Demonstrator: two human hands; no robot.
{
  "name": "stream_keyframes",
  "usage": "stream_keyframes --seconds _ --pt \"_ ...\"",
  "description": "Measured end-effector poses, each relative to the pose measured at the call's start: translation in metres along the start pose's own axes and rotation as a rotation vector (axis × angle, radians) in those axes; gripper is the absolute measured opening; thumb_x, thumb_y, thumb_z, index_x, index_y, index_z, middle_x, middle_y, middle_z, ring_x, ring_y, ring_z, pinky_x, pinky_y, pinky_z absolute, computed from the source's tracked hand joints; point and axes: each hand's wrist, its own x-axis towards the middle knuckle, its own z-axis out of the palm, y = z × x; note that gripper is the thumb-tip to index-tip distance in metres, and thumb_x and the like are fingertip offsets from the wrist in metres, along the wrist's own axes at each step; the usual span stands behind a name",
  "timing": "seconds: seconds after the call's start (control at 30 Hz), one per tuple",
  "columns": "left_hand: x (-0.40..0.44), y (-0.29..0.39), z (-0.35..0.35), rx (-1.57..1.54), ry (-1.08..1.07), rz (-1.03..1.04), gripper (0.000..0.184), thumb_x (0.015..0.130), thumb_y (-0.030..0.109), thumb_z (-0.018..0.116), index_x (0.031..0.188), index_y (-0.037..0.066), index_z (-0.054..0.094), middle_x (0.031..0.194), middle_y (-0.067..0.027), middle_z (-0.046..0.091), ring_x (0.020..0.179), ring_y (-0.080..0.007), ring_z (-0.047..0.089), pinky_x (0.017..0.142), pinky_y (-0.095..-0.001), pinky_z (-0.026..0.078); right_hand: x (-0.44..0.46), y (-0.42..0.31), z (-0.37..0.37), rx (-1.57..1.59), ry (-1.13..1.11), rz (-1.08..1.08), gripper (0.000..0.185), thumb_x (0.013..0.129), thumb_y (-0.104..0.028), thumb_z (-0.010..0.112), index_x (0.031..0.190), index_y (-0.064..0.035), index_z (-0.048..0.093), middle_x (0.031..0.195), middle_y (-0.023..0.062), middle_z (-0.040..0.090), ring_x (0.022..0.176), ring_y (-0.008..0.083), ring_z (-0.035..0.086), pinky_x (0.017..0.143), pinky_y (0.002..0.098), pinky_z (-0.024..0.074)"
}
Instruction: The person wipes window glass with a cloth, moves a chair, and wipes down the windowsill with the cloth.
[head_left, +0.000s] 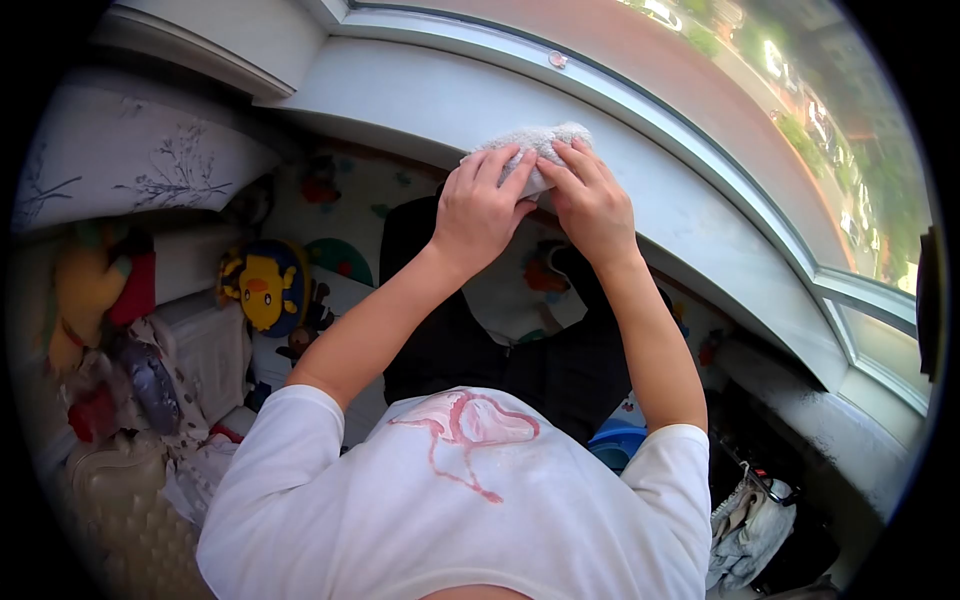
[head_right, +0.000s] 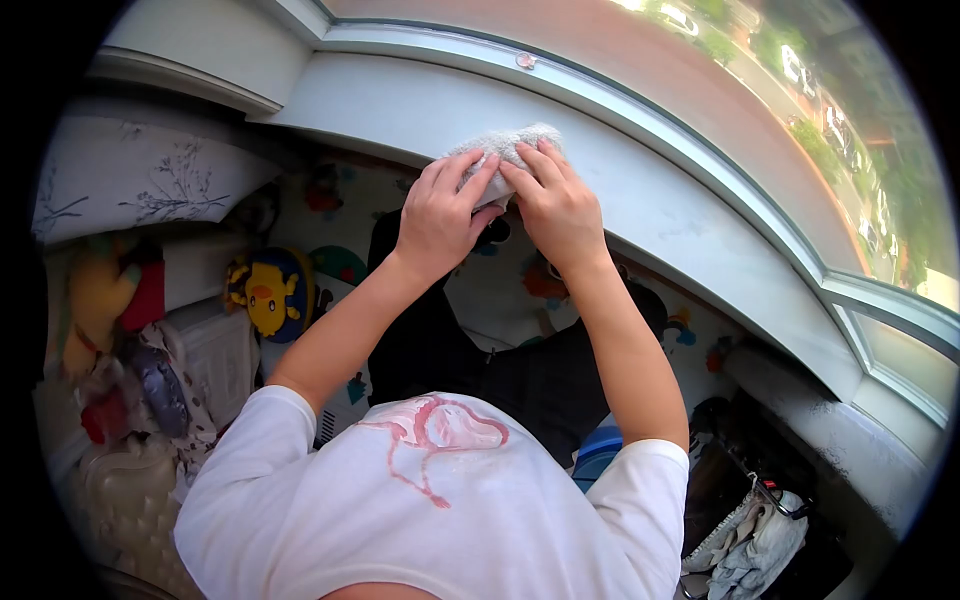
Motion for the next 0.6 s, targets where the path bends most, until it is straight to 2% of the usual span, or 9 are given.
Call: stream_keyframes --seconds 0.2,0.3,0.5,0.6 --pt "0.000 -0.025 0.011 0.014 0.075 0.004 0.052 0.070 0.001 0.076 0.120 0.012 0.070 0.116 -0.0059 0.066 0.101 -0.0288 0.062 0.088 -0.0397 0.053 0.009 0.001 0.021 -0.018 0.048 -0.059 0.024 0.083 -0.005 0.068 0.104 -0.0136 0.074 0.113 0.0077 0.073 0.109 0.0319 0.070 0.088 0.0407 0.0593" --pt "0.007 -0.038 0.007 0.047 0.069 -0.020 0.048 0.073 0.000 0.073 0.119 0.012 0.070 0.115 -0.0060 0.066 0.099 -0.0291 0.062 0.087 -0.0393 0.054 0.024 -0.003 0.038 -0.017 0.054 -0.046 0.022 0.083 -0.007 0.067 0.103 -0.0132 0.075 0.112 0.0083 0.073 0.109 0.0322 0.070 0.089 0.0425 0.0589" --pt "0.026 -0.074 -0.001 0.179 0.105 -0.091 0.035 0.077 0.009 0.074 0.112 0.011 0.073 0.107 -0.0059 0.070 0.095 -0.0294 0.064 0.085 -0.0389 0.054 0.070 -0.019 0.087 -0.073 0.166 -0.072 0.013 0.079 -0.010 0.069 0.091 -0.0079 0.073 0.107 0.0109 0.074 0.103 0.0314 0.072 0.088 0.0420 0.0579" --pt "0.029 -0.068 -0.001 0.205 0.103 -0.120 0.034 0.077 0.012 0.075 0.111 0.012 0.072 0.107 -0.0064 0.070 0.095 -0.0300 0.064 0.084 -0.0392 0.054 0.071 -0.023 0.086 -0.063 0.207 -0.058 0.010 0.077 -0.010 0.069 0.087 -0.0060 0.071 0.104 0.0112 0.074 0.101 0.0303 0.072 0.088 0.0407 0.0573"
